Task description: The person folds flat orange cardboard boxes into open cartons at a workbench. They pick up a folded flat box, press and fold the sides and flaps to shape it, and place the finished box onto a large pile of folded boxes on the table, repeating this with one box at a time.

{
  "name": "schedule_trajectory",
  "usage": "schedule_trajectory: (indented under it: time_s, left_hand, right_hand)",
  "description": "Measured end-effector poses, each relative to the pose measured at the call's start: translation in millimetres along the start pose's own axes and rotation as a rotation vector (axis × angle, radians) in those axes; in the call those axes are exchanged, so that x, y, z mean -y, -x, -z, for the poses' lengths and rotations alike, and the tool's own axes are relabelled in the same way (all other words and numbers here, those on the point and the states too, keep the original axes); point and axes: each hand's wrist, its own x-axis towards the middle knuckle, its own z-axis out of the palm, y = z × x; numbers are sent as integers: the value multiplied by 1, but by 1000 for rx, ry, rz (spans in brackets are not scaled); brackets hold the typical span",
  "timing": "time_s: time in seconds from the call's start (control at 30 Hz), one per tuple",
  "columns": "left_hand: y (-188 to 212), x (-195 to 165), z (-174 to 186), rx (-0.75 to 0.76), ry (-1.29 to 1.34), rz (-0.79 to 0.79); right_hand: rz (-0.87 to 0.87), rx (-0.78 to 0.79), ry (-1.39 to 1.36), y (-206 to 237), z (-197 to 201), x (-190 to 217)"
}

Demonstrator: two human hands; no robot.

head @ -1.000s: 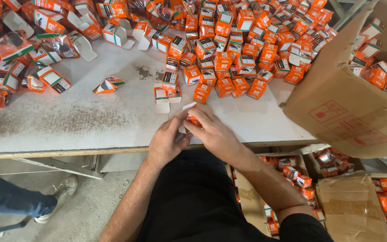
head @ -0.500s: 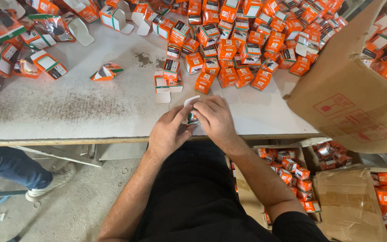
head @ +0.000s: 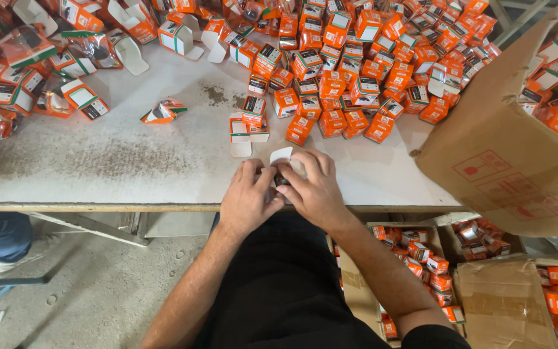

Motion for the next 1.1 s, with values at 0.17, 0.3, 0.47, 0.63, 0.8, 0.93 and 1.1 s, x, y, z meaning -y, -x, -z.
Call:
schedule_trajectory:
  time_s: [0.17,0.3,0.47,0.63,0.8,0.93,1.1]
  left_hand:
    - [5,-5,8,-148,-3,-204]
    - [1,-9,12,-127,-51,-253]
    - [0,-10,10,-121,65,-201]
    - [2,-12,7,-50,109,-52]
    - [0,-9,8,-118,218,-87]
    - [2,-4,8,-18,224,-78]
    - [8,2,2,71,289,90]
  right_hand:
    - [-122,27,-113,10,-16,-7]
    - [-342,-89,-376,19,-23,-8]
    - [-315,-159,-397,21,-19,-12]
    - [-86,-59,-198,20,-16,-8]
    - [-221,-56,-527,19,-22,-19]
    - [-685,36,-982,19,-25,-27]
    - [-259,122,-715,19,-9,-25]
